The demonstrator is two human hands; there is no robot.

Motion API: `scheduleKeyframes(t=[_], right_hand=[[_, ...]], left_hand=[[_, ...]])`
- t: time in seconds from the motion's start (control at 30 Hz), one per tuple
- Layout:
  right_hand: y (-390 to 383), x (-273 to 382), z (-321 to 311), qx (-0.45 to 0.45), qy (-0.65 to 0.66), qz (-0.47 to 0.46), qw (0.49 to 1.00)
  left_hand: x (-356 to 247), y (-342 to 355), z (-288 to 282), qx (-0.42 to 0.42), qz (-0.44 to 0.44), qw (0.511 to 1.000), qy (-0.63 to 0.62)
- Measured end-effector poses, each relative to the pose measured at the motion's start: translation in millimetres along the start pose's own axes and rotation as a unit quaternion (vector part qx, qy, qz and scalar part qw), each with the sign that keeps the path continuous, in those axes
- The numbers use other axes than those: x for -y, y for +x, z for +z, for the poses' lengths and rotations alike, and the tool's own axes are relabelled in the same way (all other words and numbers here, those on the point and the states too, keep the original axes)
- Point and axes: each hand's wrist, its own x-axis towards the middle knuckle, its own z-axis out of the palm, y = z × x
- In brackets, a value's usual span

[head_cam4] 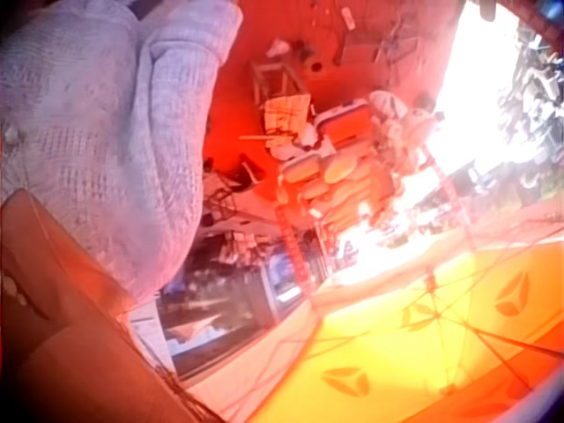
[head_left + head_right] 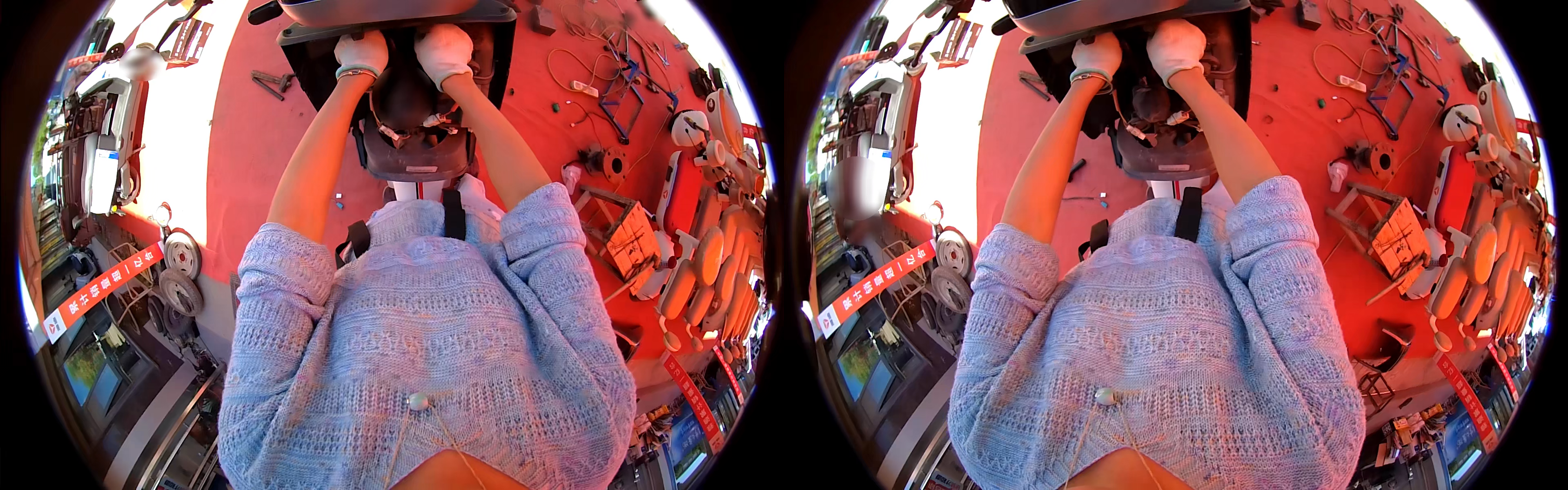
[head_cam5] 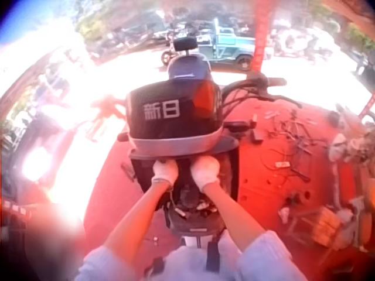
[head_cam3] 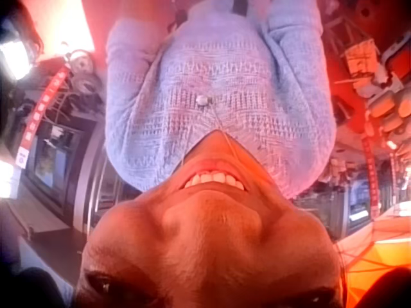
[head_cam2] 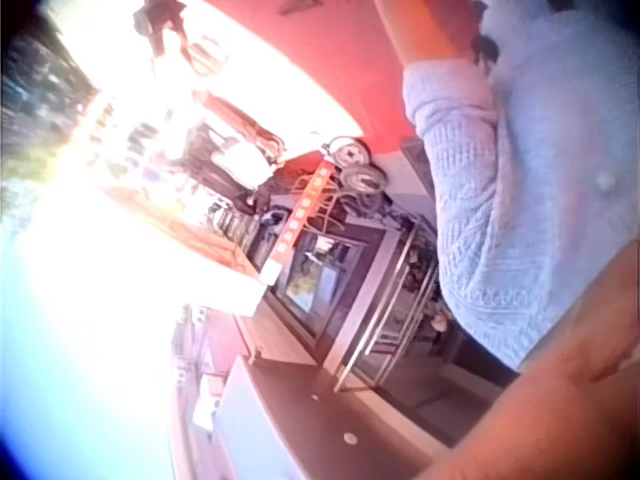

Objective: The person repairs a scooter by first working on the internal wiring under the seat and then installing a rearview mirror on the handlebar. They use a wrench to tighten the mirror mount and adjust the mirror's angle.

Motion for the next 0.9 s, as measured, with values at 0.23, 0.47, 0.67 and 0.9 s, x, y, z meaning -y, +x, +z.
scheduleKeyframes(t=[0.23, 0.47, 0.67, 0.9], right_hand=[[0, 2, -7, 0.034, 0.047, 0.066, 0.996], [1, -1, -23, 0.057, 0.175, 0.069, 0.980], [3, -16, 1, 0.080, 0.177, 0.045, 0.980], [10, -9, -14, 0.135, 0.296, 0.149, 0.934]], left_hand=[[-15, -27, -31, 0.009, -0.011, 0.998, 0.058], [0, -25, -36, 0.037, -0.131, 0.975, -0.173], [6, -27, -59, 0.185, -0.186, 0.889, -0.375], [24, -39, -60, 0.183, -0.199, 0.802, -0.532]])
